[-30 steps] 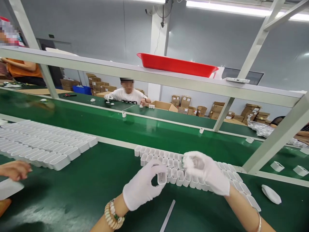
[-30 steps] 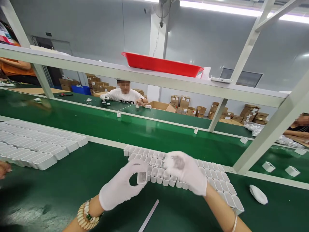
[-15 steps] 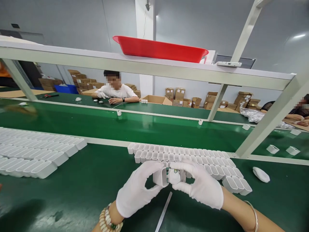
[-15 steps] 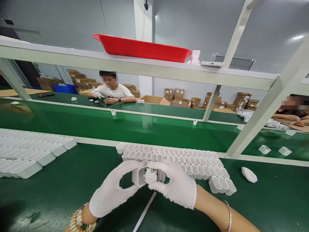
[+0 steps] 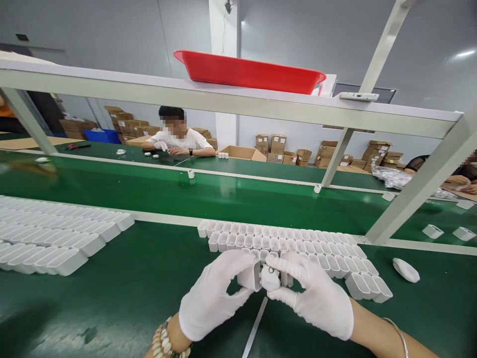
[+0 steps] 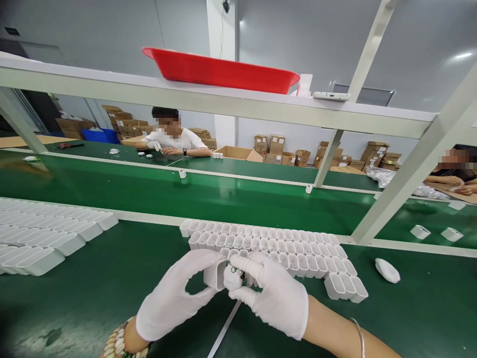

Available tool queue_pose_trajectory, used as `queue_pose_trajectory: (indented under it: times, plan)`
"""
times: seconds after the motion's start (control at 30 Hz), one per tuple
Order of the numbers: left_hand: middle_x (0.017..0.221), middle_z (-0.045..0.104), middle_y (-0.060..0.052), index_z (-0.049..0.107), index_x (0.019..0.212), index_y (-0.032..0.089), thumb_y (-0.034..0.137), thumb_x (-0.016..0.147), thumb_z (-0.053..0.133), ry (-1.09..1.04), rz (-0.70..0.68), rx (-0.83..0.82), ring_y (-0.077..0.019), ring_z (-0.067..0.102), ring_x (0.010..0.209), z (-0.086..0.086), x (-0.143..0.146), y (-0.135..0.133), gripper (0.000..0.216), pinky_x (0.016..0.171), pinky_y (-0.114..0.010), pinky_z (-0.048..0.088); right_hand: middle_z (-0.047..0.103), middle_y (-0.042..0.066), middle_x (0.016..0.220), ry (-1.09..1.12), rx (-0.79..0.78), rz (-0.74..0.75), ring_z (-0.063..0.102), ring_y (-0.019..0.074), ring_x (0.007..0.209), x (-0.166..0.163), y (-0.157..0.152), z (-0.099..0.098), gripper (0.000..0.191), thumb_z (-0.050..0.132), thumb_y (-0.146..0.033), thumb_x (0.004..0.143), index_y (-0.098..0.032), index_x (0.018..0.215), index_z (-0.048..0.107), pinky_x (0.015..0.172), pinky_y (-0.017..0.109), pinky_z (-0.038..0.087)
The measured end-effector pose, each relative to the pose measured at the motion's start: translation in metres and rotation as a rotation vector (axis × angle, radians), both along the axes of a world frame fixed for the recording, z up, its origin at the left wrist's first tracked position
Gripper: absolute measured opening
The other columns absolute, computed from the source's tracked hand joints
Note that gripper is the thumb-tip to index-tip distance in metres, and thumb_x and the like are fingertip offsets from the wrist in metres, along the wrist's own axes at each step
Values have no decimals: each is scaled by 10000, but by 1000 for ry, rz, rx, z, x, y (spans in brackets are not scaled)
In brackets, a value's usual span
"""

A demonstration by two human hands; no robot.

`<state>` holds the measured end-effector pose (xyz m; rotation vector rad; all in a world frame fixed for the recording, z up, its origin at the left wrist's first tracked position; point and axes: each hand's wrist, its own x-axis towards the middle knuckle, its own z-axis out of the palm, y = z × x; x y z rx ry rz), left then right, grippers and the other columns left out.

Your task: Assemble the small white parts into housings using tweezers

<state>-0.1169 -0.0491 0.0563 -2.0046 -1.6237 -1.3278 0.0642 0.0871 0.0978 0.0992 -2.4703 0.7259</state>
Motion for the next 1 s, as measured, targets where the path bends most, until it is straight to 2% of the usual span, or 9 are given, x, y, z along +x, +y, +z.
queue_pose_trajectory:
  times: [0.2, 0.3, 0.4, 0.47, 0.53, 0.63, 0.77, 0.93, 1.0]
  plan:
    - [932, 680, -30, 453, 1285, 220, -3, 785, 539, 40, -24, 9, -164, 632, 916, -2, 0, 0, 554, 869, -333, 542, 531, -21, 836, 27, 45, 17, 486, 94, 702, -1, -2, 1, 473, 598, -116, 896, -265, 1327, 470, 735, 224, 506]
    - [970, 673, -43, 442, 1305, 217, 9, 794, 549, 65, -29, 27, -167, 628, 943, -4, 0, 0, 562, 894, -348, 536, 516, -18, 831, -15, 35, 11, 475, 94, 695, -2, -3, 1, 356, 591, -89, 885, -245, 1201, 543, 724, 225, 503]
    - [993, 658, -54, 457, 1278, 222, 42, 801, 569, 61, -19, 1, -173, 627, 943, -3, 2, 0, 522, 839, -327, 549, 512, -14, 825, -113, 0, 4, 465, 99, 687, -5, -4, 1, 304, 584, -63, 869, -232, 1122, 583, 729, 240, 508]
    - [927, 647, -30, 479, 1244, 233, 41, 792, 568, 23, -18, -33, -160, 628, 887, -3, 3, 0, 499, 797, -304, 551, 522, -17, 819, -146, -20, 22, 477, 102, 700, -6, -4, 1, 350, 606, -71, 866, -249, 1167, 585, 763, 251, 512]
    - [925, 648, -20, 489, 1220, 242, 37, 784, 564, -23, -17, -32, -152, 632, 882, -5, 5, 1, 487, 807, -298, 549, 538, -21, 830, -123, -30, 25, 500, 109, 723, -6, -2, -1, 468, 675, -139, 851, -291, 1273, 541, 768, 253, 513]
    - [1050, 662, -40, 507, 1184, 248, 91, 779, 619, -103, 30, -7, -163, 647, 963, -10, 8, 2, 449, 852, -300, 553, 573, -3, 923, -21, -48, 5, 538, 132, 784, -6, 0, -4, 685, 739, -325, 809, -326, 1406, 403, 748, 262, 515]
    - [1043, 679, -23, 547, 1114, 258, 169, 744, 709, -266, 80, -65, -166, 682, 933, -18, 16, 3, 413, 829, -295, 582, 593, 27, 1016, 17, -62, 4, 569, 156, 858, -7, 1, -11, 676, 711, -487, 793, -290, 1365, 409, 771, 284, 509]
    - [1039, 714, -55, 596, 1101, 228, 289, 718, 773, -532, 89, -117, -200, 711, 900, -23, 25, 1, 427, 797, -322, 613, 600, 65, 1079, 21, -17, -22, 599, 181, 935, -9, -1, -15, 818, 734, -603, 701, -230, 1346, 395, 818, 295, 499]
    - [1028, 719, -69, 609, 1096, 213, 321, 704, 788, -608, 99, -114, -211, 715, 884, -25, 27, 0, 444, 781, -329, 621, 623, 51, 979, 49, 103, -77, 596, 170, 832, -10, -6, -11, 672, 666, -645, 740, -208, 1220, 493, 727, 280, 475]
